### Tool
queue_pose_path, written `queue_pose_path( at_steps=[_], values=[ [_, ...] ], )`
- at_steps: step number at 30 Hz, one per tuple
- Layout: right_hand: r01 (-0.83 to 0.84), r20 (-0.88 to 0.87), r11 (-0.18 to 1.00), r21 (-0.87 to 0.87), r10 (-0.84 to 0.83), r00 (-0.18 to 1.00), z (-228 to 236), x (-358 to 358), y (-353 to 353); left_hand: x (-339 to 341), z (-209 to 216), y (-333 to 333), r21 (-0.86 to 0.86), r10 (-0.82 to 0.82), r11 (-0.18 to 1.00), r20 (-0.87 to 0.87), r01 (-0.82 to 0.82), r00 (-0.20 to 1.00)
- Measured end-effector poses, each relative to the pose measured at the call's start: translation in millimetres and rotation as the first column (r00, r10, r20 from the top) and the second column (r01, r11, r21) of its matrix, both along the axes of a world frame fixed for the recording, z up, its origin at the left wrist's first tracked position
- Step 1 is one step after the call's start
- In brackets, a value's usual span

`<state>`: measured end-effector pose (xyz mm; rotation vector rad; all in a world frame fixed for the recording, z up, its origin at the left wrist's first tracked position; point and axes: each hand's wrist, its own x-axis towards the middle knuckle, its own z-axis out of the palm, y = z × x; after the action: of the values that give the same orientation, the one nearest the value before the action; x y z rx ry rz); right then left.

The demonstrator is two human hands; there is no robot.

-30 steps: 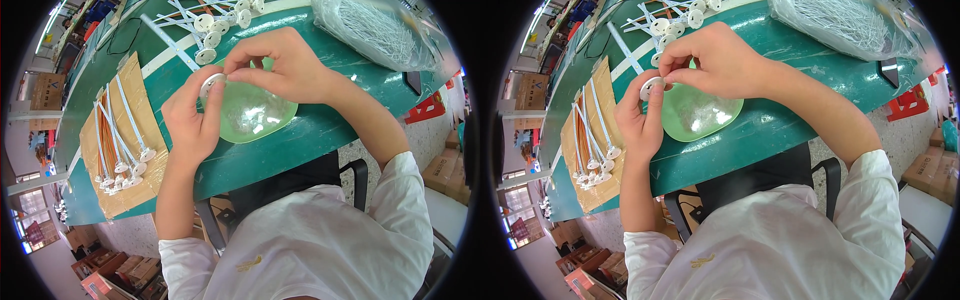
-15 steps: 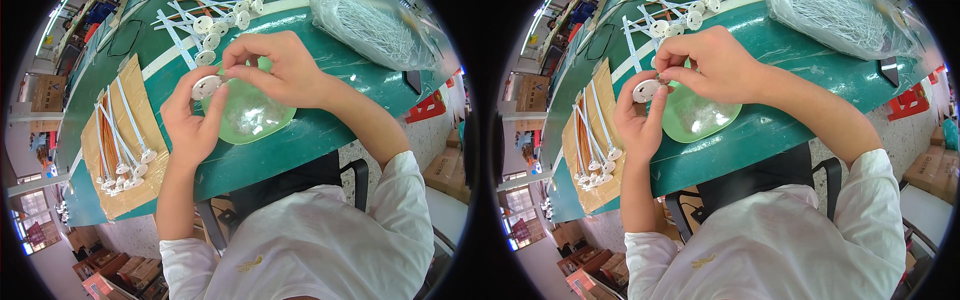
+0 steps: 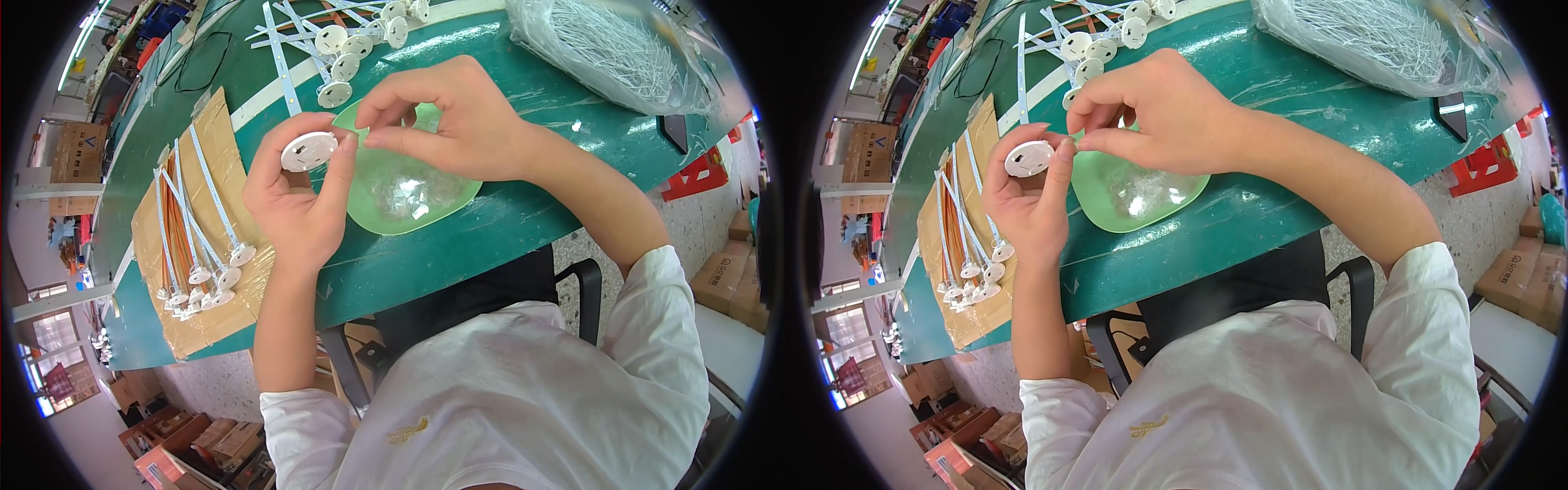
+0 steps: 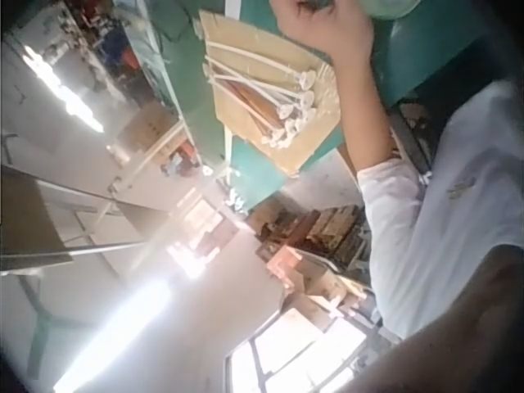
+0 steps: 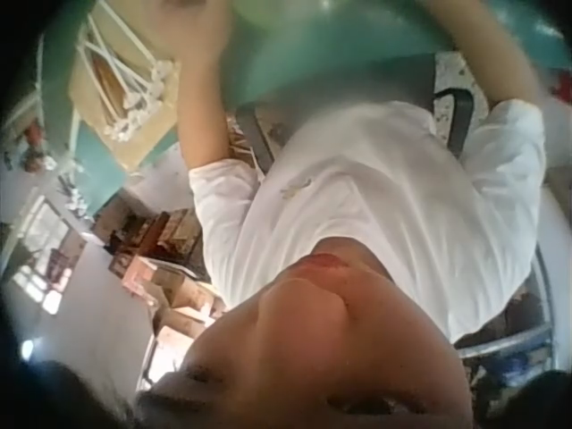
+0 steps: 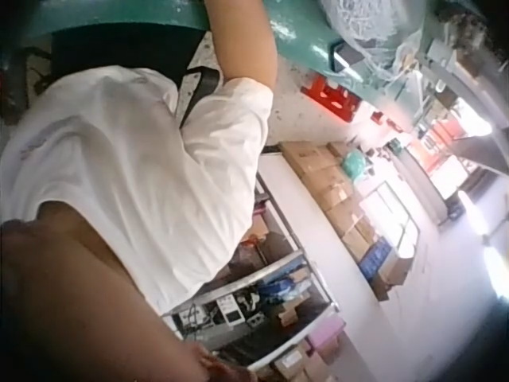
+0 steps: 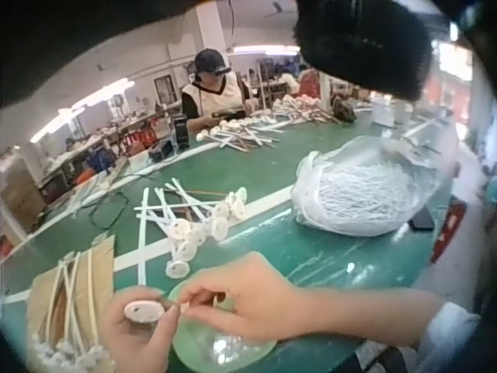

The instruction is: Assembling LED light strips by attaching plastic base components and securing them with a tool.

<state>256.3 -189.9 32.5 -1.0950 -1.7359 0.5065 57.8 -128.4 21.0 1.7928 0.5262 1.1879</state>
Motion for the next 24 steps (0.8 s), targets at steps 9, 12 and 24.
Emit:
queue_pose_path(
  at_steps=[9,12,24],
  values=[
    [0.054,0.066,0.998,0.013,-0.055,0.996,0,2,1,0,1,0,-0.034,0.026,0.999,0.003,-0.026,1.000],
    [0.062,0.070,0.998,0.003,-0.062,0.996,1,0,-1,0,1,1,-0.028,0.020,0.999,0.012,-0.019,1.000],
    [0.074,-0.062,0.989,-0.131,-0.083,0.995,6,-9,-5,0,1,0,-0.019,-0.005,1.000,0.030,0.006,1.000]
  ],
)
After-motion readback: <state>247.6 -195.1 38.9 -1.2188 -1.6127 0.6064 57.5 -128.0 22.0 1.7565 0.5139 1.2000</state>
